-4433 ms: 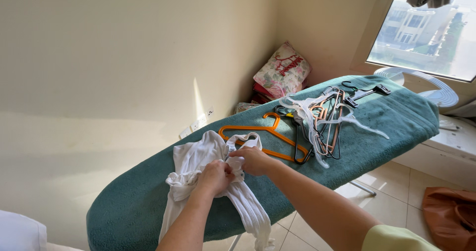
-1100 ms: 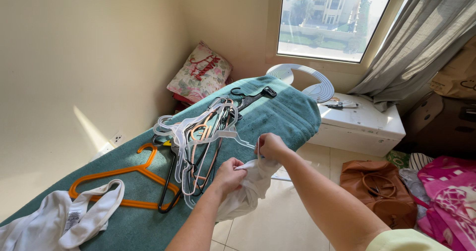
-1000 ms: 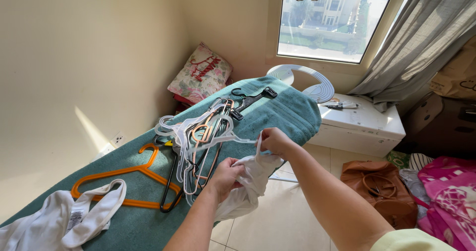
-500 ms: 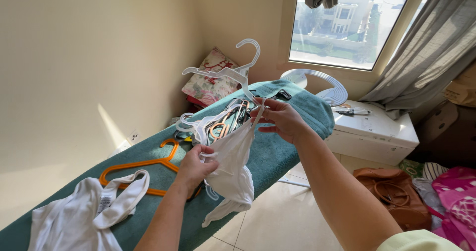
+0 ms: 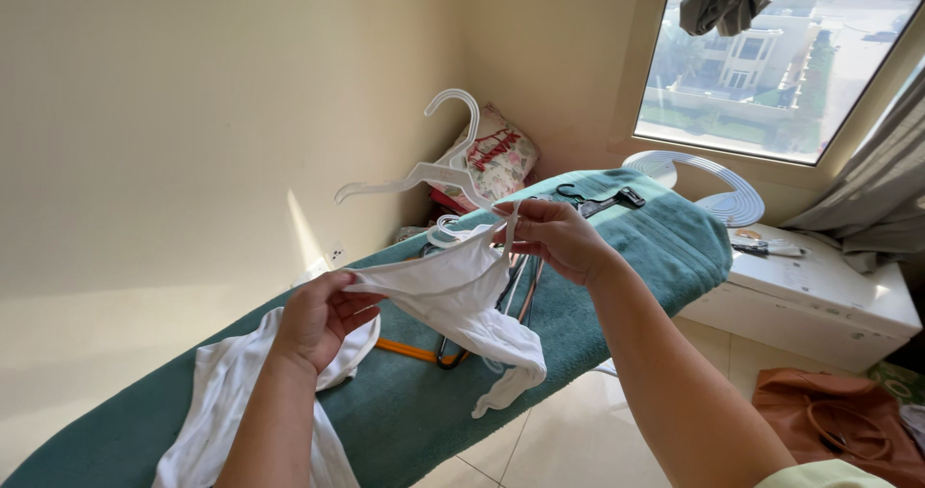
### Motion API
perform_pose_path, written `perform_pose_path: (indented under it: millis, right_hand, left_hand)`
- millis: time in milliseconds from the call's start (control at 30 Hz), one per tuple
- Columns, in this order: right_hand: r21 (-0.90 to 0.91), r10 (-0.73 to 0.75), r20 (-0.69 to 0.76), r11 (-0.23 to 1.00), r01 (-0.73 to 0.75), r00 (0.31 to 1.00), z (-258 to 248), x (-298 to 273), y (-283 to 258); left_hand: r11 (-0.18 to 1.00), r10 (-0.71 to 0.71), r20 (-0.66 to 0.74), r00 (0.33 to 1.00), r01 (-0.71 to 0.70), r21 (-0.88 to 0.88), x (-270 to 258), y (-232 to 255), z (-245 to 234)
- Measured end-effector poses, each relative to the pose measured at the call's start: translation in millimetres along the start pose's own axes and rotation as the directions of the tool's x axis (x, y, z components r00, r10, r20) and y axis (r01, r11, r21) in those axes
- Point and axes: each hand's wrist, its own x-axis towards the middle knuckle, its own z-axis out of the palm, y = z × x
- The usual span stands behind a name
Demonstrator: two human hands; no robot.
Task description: The person retrieves white garments from a blue basin, places them on an ironing board, and hangs them on a clothing rack using various hangers. The person handles the garments one at a time, adjusting them on the hangers before placing them on the rack.
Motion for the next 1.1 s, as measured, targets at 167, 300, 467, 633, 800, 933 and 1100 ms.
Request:
perform_pose_path:
  millis: [167, 300, 467, 633, 800, 933, 1100]
  right_hand:
    - [-0.041, 0.037, 0.027, 0.999, -0.036, 0.999, 39.1, 4.4, 13.8]
    - [-0.092, 0.075, 0.03, 0.993, -0.072, 0.997, 73.5, 7.9, 34.5]
    - [-0.153, 0.121, 0.065, 0.982, -0.109, 0.991, 107.3, 19.3, 52.3]
    - [-0.098, 0.084, 0.124, 0.993, -0.072, 0.989, 136.9, 27.8, 61.8]
    - [-0.25, 0.119, 0.163, 0.965, -0.076, 0.979, 170.4, 31.3, 68.2]
    - [-0.257, 0.139, 0.185, 0.962, -0.088, 0.973, 204.3, 37.2, 79.0]
    - [-0.12, 0.112, 0.216, 0.989, -0.087, 0.97, 235.9, 43.5, 97.7]
  left_hand:
    - [0.945, 0.188, -0.115, 0.975, -0.212, -0.25, -16.1, 38.6, -44.0]
    - [0.962, 0.23, -0.278, 0.933, -0.261, -0.081, -32.7, 59.0, -70.1]
    - [0.939, 0.311, -0.419, 0.853, -0.209, 0.272, -47.6, 72.5, -85.6]
    - [0.901, 0.37, -0.547, 0.751, -0.146, 0.409, -65.0, 87.2, -102.8]
    - [0.789, 0.456, -0.472, 0.755, -0.097, 0.607, -84.7, 98.5, -107.5]
    - [0.496, 0.614, -0.303, 0.728, -0.057, 0.867, -98.5, 96.0, -108.7]
    - [0.371, 0.822, -0.142, 0.552, -0.328, 0.869, -112.1, 84.6, -129.6]
